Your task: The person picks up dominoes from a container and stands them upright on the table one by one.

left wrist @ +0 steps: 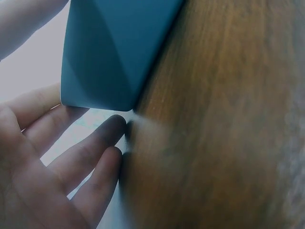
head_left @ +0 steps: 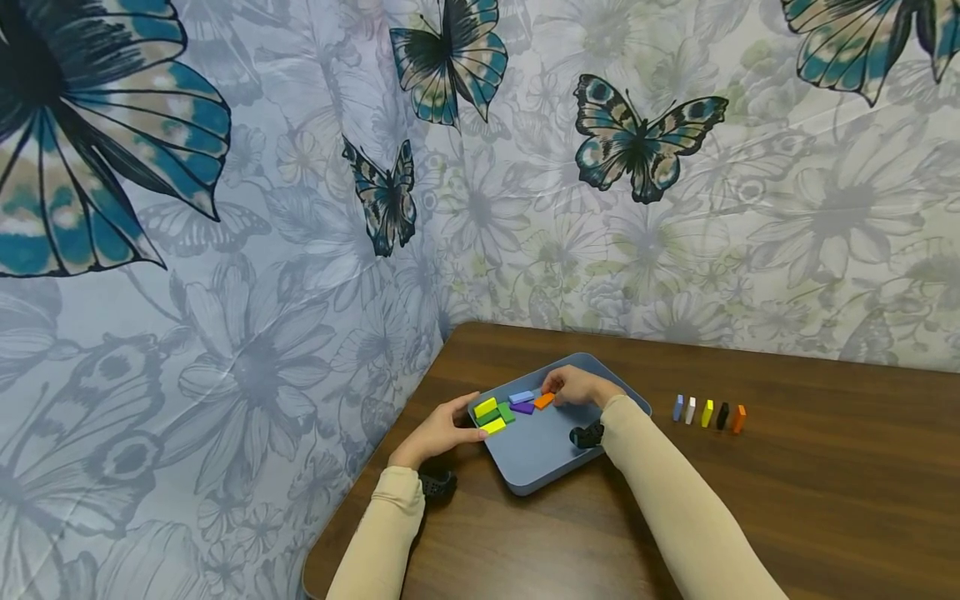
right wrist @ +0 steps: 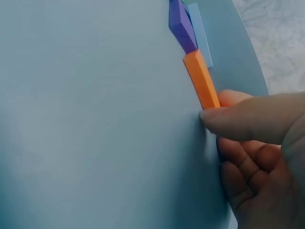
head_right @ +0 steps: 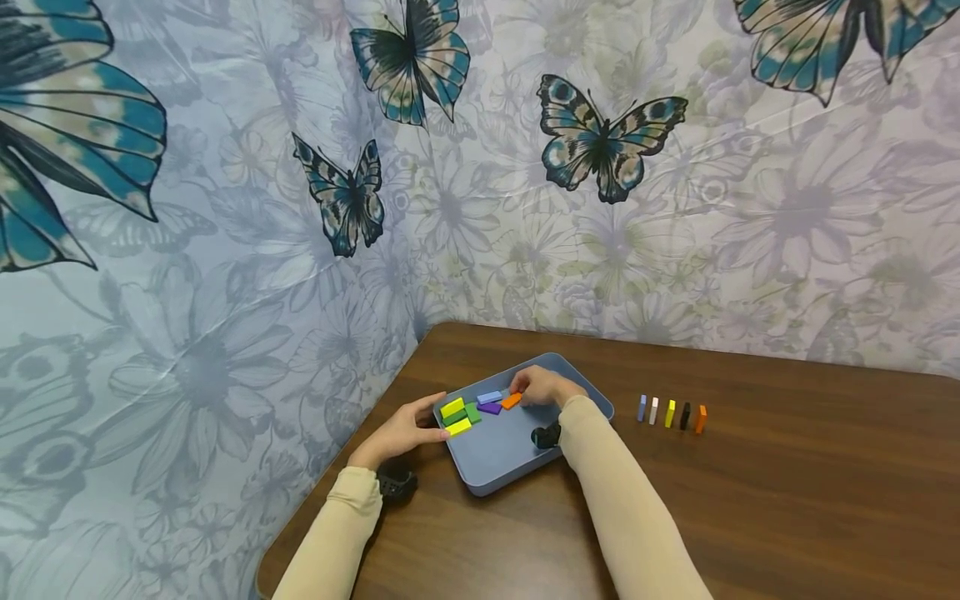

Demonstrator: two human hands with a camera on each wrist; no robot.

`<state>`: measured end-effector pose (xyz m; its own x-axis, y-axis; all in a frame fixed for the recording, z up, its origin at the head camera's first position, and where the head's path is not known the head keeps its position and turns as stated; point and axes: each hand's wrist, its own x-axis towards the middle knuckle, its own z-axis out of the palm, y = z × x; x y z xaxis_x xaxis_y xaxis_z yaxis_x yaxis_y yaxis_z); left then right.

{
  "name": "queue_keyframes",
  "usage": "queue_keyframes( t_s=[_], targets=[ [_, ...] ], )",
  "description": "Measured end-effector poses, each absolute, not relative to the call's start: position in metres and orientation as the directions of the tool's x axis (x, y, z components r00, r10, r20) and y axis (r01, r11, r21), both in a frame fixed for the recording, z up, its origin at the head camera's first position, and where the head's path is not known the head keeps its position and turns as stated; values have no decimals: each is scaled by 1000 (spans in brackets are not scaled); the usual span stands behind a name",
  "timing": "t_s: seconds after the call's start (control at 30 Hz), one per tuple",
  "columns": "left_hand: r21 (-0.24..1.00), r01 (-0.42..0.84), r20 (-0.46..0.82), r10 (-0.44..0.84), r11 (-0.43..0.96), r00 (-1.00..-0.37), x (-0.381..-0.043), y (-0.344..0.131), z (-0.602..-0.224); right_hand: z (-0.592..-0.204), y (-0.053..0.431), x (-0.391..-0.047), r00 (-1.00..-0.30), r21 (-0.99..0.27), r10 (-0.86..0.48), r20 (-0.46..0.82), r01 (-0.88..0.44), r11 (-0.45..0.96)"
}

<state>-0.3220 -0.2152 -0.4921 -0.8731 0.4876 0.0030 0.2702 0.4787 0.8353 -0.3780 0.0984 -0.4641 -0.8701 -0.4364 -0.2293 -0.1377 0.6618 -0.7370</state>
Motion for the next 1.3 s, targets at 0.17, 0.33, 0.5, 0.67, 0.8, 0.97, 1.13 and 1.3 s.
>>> queue_keyframes(
  t_s=[0.17,0.33,0.5,0.67,0.8,0.97,1.13,1.3],
  targets=[
    [836,270,5,486,477,-874,-323,-215,-494,-465,99,-378,-875,-730,-418,-242,-120,673],
    [838,266,4,482,476,-876,-323,-214,-492,-464,99,-378,-875,-718,-414,-253,-117,686],
    [840,262,1,482,475,-876,-322,-213,-492,-459,101,-377,-859,-715,-435,-270,-124,688],
    [834,269,4,482,483,-876,-323,-213,-493,-453,102,-374,-834,-687,-472,-284,-167,707],
    [832,271,4,484,483,-875,-322,-213,-492,-453,101,-375,-844,-671,-445,-299,-145,727],
    [831,272,6,481,485,-876,-321,-213,-492,-455,101,-376,-859,-664,-431,-277,-153,732],
    [831,261,1,467,492,-884,-321,-212,-491,-455,102,-375,-864,-681,-440,-244,-170,712],
    [829,262,-1,470,494,-883,-320,-212,-491,-455,102,-374,-855,-693,-452,-255,-165,702]
  ],
)
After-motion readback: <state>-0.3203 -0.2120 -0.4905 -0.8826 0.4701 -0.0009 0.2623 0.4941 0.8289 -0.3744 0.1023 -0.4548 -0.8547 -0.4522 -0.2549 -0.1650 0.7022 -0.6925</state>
